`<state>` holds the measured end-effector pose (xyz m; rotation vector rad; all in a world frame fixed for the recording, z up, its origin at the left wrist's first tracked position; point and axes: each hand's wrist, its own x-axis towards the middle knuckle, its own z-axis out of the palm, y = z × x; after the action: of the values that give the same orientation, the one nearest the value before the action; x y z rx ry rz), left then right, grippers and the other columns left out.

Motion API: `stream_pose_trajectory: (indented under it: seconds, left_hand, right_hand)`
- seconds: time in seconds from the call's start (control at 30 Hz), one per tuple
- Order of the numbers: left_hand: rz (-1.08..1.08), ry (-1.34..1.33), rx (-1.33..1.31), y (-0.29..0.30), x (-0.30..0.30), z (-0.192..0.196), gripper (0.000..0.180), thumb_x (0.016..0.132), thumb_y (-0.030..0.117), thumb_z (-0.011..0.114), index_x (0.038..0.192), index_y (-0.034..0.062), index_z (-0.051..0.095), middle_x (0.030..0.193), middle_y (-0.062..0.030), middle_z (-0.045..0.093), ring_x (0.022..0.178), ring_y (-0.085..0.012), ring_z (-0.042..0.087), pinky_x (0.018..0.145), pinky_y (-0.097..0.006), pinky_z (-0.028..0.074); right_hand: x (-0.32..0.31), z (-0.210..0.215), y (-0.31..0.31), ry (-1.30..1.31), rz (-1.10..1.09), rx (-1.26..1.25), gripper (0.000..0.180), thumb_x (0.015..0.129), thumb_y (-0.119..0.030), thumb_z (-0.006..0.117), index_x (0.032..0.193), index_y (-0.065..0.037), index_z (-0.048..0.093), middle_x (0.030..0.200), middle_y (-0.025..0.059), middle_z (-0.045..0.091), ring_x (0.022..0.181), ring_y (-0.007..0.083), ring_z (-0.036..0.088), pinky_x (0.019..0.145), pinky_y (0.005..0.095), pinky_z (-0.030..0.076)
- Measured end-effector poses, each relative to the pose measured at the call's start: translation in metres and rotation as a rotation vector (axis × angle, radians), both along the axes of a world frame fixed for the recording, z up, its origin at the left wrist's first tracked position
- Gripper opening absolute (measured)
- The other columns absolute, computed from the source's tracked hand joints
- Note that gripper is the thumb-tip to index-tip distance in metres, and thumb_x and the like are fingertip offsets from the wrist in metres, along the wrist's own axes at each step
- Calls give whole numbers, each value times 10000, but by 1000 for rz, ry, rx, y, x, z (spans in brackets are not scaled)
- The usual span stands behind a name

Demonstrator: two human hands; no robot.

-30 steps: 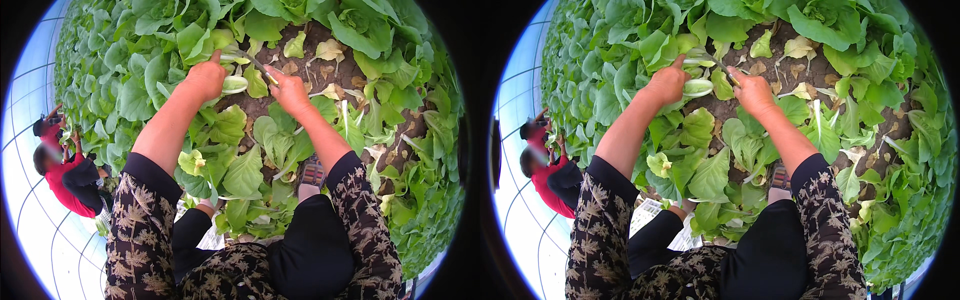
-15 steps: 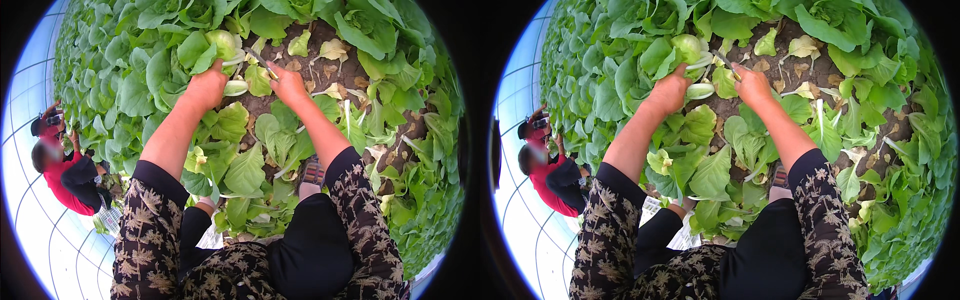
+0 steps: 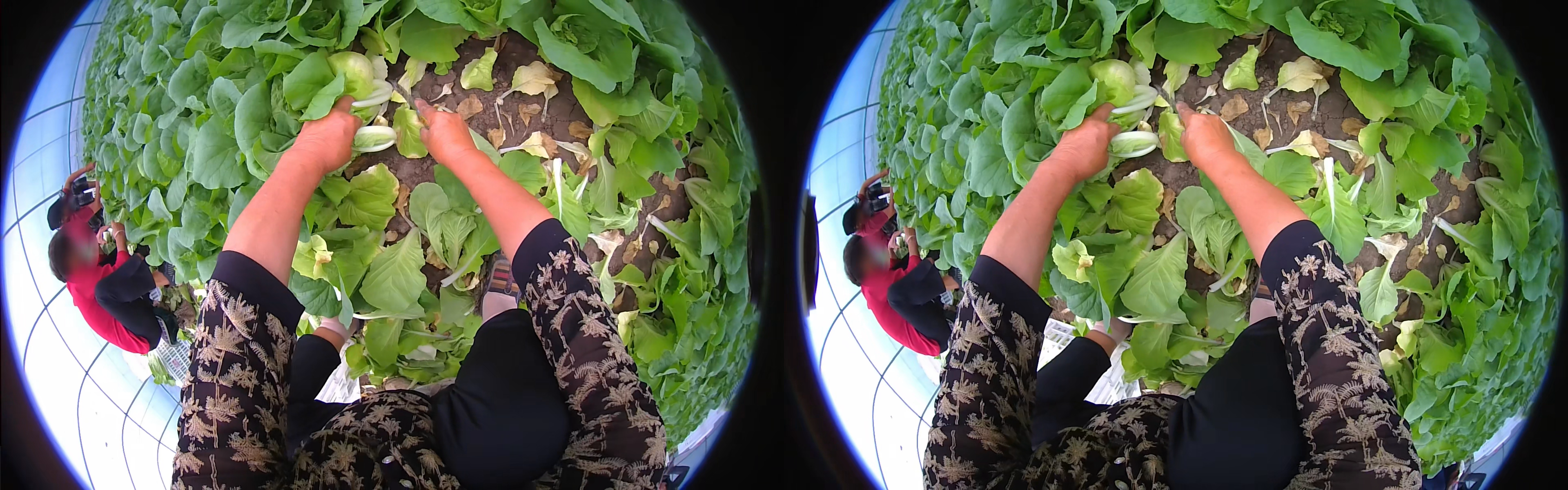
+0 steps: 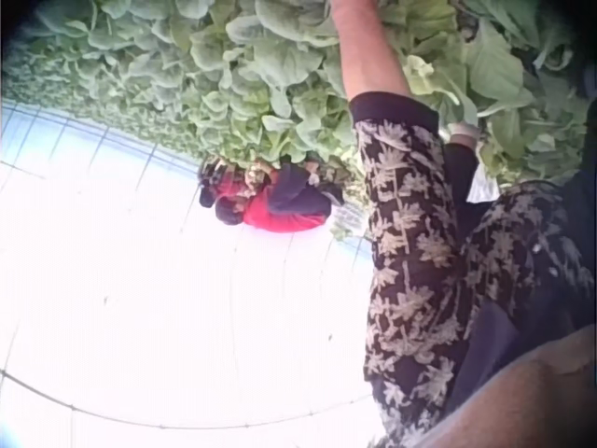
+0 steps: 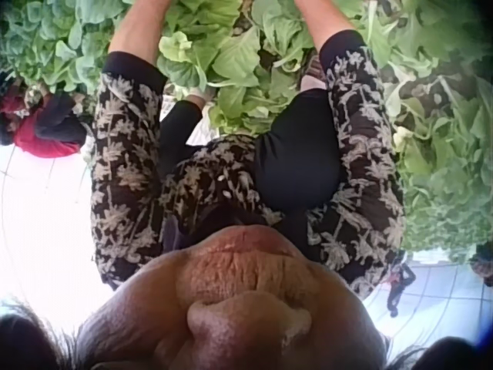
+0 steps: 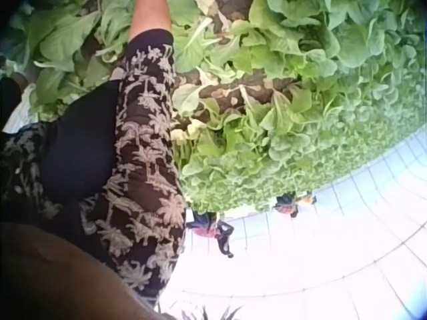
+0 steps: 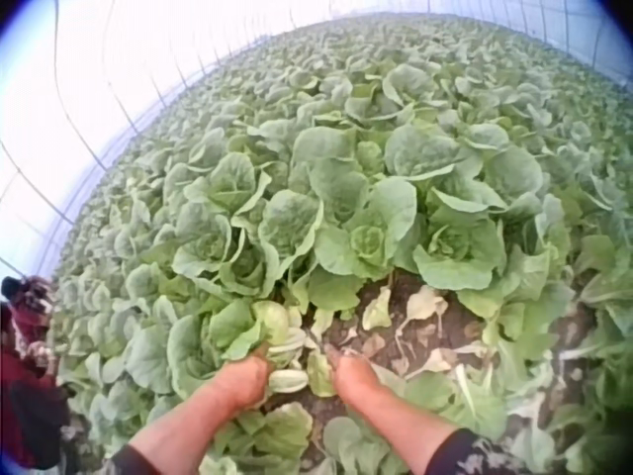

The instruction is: The person harvests leafy green vegetables in a greenhouse using a curved knife. They cut the vegetables at the base, trim the roots, and place them into white plastic crates. Other workers are visible in the background performing similar tasks.

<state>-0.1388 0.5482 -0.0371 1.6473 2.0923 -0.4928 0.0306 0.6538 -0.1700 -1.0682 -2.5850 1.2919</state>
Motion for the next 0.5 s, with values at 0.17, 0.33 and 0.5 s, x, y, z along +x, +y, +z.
stream_pose_trajectory:
  seconds: [0.17, 0.33, 0.5]
  left_hand:
    - [16, 8, -26, 1, 4, 5, 286, 723, -29, 606, 983, 57, 688, 1279, -153, 498, 1084, -353, 584, 928, -415, 497]
    - [-49, 58, 13, -7, 11, 7, 260, 706, -23, 597, 938, 57, 682, 1218, -143, 521, 967, -326, 633, 852, -429, 527]
    - [18, -92, 137, -25, 37, 33, 383, 652, -50, 578, 1010, 58, 656, 1328, -153, 494, 984, -363, 620, 869, -429, 516]
  right_hand:
    - [28, 8, -17, -91, 57, -21, 597, 779, -95, 605, 1361, -182, 505, 867, 228, 661, 799, 397, 640, 777, 468, 522]
    - [75, 13, -48, -79, 20, -201, 570, 794, -152, 692, 1340, -163, 530, 937, 213, 675, 838, 362, 662, 797, 394, 538]
    - [112, 3, -54, 309, -238, -289, 635, 708, -146, 798, 1280, -29, 547, 965, 151, 686, 800, 243, 668, 780, 335, 531]
